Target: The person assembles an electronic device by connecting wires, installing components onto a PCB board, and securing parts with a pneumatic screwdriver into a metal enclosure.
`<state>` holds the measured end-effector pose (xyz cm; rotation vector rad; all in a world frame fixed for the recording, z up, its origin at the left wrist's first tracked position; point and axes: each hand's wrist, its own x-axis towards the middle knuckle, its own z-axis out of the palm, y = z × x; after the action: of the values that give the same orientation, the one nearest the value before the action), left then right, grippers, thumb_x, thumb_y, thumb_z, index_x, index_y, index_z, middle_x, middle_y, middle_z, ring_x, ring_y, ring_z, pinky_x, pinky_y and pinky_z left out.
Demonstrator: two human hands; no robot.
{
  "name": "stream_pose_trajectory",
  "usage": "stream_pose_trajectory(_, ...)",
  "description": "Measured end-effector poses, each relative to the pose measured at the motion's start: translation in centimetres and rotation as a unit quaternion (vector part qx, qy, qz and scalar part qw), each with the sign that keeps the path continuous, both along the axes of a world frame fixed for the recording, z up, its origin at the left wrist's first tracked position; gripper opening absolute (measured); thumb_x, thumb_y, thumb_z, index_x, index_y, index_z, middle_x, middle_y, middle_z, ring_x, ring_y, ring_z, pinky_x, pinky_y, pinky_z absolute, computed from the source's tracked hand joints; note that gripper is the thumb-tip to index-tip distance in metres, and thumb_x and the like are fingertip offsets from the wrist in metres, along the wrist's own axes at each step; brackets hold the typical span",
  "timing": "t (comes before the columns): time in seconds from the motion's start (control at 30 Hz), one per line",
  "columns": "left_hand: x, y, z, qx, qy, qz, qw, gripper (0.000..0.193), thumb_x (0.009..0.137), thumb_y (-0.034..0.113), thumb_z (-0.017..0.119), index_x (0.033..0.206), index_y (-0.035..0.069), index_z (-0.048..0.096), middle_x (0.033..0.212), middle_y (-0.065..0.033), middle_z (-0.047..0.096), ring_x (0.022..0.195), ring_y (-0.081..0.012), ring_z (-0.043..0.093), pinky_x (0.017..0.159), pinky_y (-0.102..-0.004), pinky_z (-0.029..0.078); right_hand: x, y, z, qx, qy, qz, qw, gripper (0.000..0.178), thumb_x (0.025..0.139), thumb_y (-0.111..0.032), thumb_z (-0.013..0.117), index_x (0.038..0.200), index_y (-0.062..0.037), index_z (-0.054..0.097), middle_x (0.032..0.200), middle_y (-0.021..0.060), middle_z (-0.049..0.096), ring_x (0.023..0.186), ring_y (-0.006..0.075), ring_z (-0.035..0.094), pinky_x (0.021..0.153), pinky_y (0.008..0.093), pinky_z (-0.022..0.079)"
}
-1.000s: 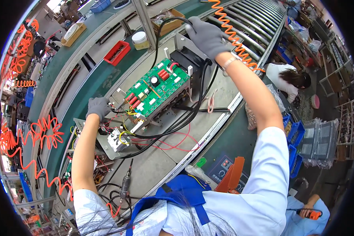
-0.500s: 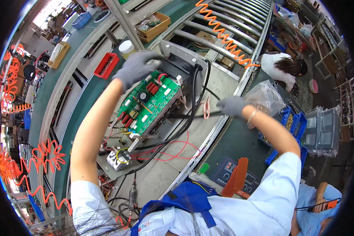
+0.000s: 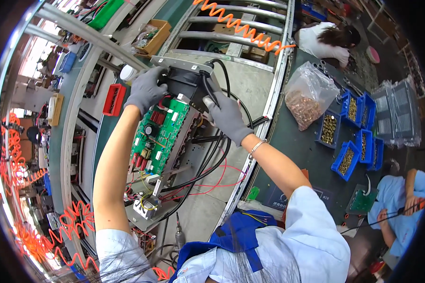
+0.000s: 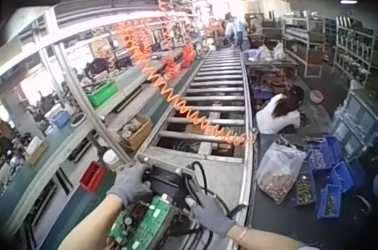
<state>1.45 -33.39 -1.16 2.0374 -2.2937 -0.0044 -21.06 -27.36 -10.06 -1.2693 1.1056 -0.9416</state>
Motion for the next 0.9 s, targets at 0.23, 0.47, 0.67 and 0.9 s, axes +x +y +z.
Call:
stream_pose_trajectory(0.23,0.0,-0.5,-0.5,0.035,-0.072,0.004,0.997,0.053,0.069,0.019,0.059,0.122,0.016,0.057,0.103,-0.0153,0.066,0.112,-0.0309,0.053,0.099,-0.0446,0.032,2.1,-1.4,1.1,0.065,0.022,0.024,0.997,0.06,0.083,-0.051,0.064,0.111,0.0015,0.056,0.097,0.0174,0.065,0.09,0.0265,0.064,0.082,0.0364,0.049)
stream_pose_trajectory(0.47,-2.1,-0.8,0.7,0.009,-0.098,-0.011,0.995,0.054,0.062,0.019,0.064,0.116,0.017,0.058,0.099,-0.013,0.066,0.104,-0.031,0.055,0.095,-0.0427,0.034,4.6,-3.3,-4.0,0.067,-0.028,-0.042,0.996,0.077,0.072,-0.059,0.068,0.112,0.0062,0.058,0.101,0.0183,0.065,0.097,0.0276,0.063,0.088,0.0359,0.047)
stream_pose_trajectory(0.67,0.1,-2.3,-0.6,0.046,-0.06,0.022,0.997,0.057,0.065,0.025,0.064,0.121,0.015,0.056,0.104,-0.0162,0.066,0.104,-0.0334,0.057,0.093,-0.0426,0.04,3.7,-3.3,-3.2,0.047,0.021,-0.03,0.998,0.058,0.085,-0.037,0.059,0.125,0.0031,0.048,0.105,0.0155,0.063,0.093,0.0237,0.06,0.087,0.0321,0.046)
stream_pose_trajectory(0.9,3.7,-3.2,-2.8,0.116,0.347,0.005,0.931,0.028,0.072,0.025,0.058,0.084,0.001,0.065,0.079,-0.0146,0.067,0.077,-0.0292,0.065,0.071,-0.037,0.049,2.6,-2.4,-1.9,-0.005,0.068,-0.041,0.997,0.063,0.084,-0.053,0.052,0.099,0.0075,0.059,0.089,0.027,0.063,0.091,0.0401,0.062,0.083,0.0422,0.047)
